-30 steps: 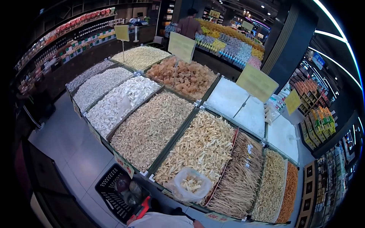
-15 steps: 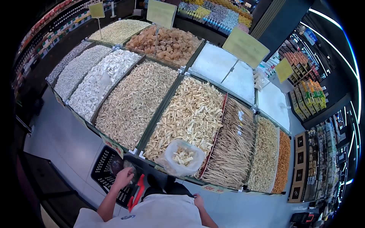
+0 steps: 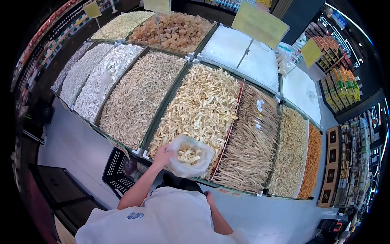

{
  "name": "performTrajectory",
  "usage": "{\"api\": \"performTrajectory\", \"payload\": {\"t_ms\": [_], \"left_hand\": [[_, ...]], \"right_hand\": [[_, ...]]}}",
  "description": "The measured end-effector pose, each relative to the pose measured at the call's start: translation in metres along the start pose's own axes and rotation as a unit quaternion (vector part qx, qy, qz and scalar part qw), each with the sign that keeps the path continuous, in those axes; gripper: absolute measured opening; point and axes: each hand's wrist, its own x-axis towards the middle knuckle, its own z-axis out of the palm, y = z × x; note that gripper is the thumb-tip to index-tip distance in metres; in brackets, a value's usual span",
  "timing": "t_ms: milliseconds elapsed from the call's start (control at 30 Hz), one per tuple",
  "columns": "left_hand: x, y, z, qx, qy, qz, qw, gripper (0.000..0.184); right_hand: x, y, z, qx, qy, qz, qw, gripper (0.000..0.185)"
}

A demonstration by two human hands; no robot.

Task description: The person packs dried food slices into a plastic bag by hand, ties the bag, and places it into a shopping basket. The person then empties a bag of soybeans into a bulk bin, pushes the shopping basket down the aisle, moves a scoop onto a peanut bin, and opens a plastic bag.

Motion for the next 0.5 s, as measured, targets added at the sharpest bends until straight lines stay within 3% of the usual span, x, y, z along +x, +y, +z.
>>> {"api": "performTrajectory", "payload": {"t_ms": [133,200,267,333,433,467,500], "left_hand": [[-0.007,0.017,-0.002,-0.176,0.02,-0.089,0.98,0.029],[-0.012,0.034,0.01,-0.17,0.036,-0.103,0.979,0.033],[-0.015,0.042,0.02,-0.167,0.036,-0.104,0.98,0.037],[-0.017,0.045,0.026,-0.164,0.021,-0.09,0.982,0.04],[-0.025,0.08,0.031,-0.188,0.061,-0.064,0.978,0.046],[-0.026,0.09,0.03,-0.2,0.078,-0.045,0.976,0.047],[-0.019,0.076,0.024,-0.186,0.095,-0.016,0.978,0.042]], "right_hand": [[-0.037,-0.131,-0.108,-0.243,-0.079,-0.102,0.961,0.029],[-0.042,-0.229,-0.164,0.045,0.071,-0.084,0.993,0.033],[-0.014,-0.295,-0.178,0.195,0.251,-0.193,0.928,0.032],[0.042,-0.293,-0.167,0.064,0.137,-0.138,0.979,0.027],[0.042,-0.319,-0.184,0.17,0.065,-0.208,0.961,0.024],[0.041,-0.322,-0.191,0.23,0.078,-0.172,0.955,0.023],[0.048,-0.322,-0.193,0.197,0.078,-0.179,0.961,0.022]]}}
